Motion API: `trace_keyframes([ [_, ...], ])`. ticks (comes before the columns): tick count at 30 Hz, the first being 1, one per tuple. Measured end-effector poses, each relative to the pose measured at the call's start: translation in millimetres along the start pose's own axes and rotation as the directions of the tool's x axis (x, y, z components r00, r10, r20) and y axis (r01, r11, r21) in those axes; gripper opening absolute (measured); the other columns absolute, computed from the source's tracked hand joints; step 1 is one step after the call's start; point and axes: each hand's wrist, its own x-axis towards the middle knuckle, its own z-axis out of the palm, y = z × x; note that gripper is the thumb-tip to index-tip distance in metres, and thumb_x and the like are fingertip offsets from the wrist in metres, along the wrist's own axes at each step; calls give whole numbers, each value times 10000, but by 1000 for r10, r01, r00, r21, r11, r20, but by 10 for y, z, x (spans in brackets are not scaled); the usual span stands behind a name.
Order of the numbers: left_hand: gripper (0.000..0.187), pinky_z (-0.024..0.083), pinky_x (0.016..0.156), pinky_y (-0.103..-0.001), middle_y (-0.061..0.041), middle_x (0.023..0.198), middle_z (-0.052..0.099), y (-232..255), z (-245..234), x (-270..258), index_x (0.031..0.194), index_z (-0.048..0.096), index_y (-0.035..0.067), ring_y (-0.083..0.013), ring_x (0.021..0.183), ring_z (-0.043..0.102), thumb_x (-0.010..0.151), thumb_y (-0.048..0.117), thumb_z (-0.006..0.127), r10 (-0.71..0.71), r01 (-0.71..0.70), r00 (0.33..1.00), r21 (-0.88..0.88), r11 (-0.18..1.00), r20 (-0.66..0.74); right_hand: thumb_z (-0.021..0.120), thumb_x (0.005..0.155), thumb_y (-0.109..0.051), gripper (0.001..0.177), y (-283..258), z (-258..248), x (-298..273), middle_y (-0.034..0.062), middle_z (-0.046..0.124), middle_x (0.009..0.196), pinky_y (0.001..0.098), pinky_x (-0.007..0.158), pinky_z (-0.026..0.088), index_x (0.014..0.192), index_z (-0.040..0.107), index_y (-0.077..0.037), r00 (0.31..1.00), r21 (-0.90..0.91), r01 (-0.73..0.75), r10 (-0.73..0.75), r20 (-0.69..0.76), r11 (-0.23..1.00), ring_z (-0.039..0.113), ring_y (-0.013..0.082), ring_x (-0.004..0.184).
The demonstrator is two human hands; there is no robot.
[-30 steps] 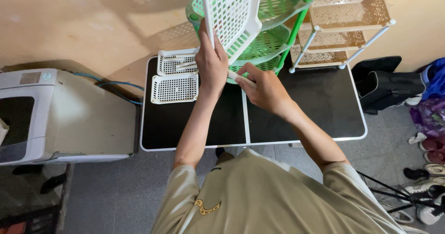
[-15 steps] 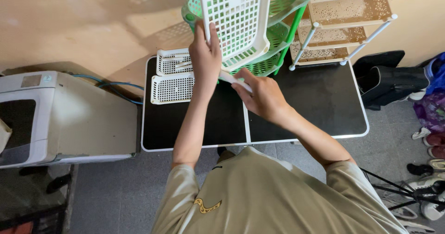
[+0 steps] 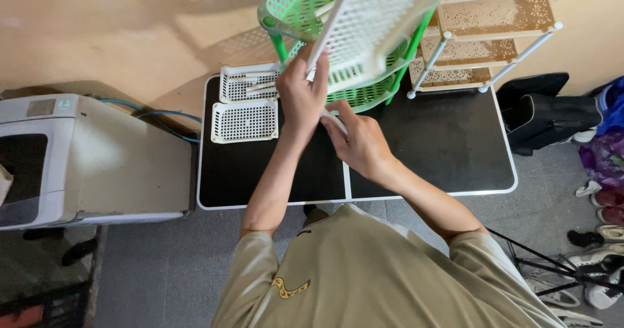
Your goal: The person assembles a small white plastic storage rack by inserting four white poles into a basket base, then stacking a second basket on top and securing it with the poles. The completed rack is placed on a black table next to other assembled racks.
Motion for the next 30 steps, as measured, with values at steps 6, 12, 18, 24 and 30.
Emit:
trace_keyframes([
  [6, 243, 597, 894, -377, -164, 1145, 729, 197, 26, -122, 1234, 641, -4, -312, 1073, 748, 998, -55, 610, -37, 36, 999, -12, 999, -24, 586, 1044, -124, 228, 245, 264, -135, 144, 634, 726, 319, 564, 492, 1231, 632, -2, 984, 291, -167, 180, -17, 942, 587, 192, 584],
  [12, 262, 592, 961, -359, -115, 1156, 738, 320, 73, -164, 1230, 646, 22, -277, 1116, 744, 996, -88, 602, 1, -5, 998, -49, 999, -63, 488, 1090, -198, 266, 502, 562, -241, -37, 490, 723, 214, 469, 312, 1247, 598, -13, 892, 855, -388, 375, 254, 344, 382, 45, 535],
  [18, 274, 575, 1001, -350, -119, 1172, 715, 404, 8, -153, 1253, 629, 13, -277, 1130, 735, 1015, -106, 566, -52, 43, 998, -206, 978, -38, 505, 1112, -224, 253, 538, 494, -278, -34, 436, 723, 233, 494, 332, 1241, 567, -16, 870, 879, -444, 319, 377, 172, 361, 58, 552],
  [24, 91, 538, 812, -293, -135, 965, 628, 337, -155, -179, 1106, 595, -21, -206, 869, 655, 1101, 53, 542, -91, 93, 996, -118, 989, 21, 532, 1085, -168, 296, 304, 179, -227, -15, 492, 770, 222, 499, 332, 1319, 569, 10, 890, 847, -431, 301, 343, 310, 377, 45, 595],
  [30, 396, 489, 734, -257, -73, 927, 671, 85, -181, -310, 1065, 638, -46, -90, 836, 611, 1133, 308, 474, -354, 332, 934, -462, 822, 41, 515, 1082, -149, 360, 74, -40, -279, -11, 500, 751, 219, 477, 378, 1384, 535, 46, 916, 770, -389, 301, 265, 507, 401, 40, 556],
])
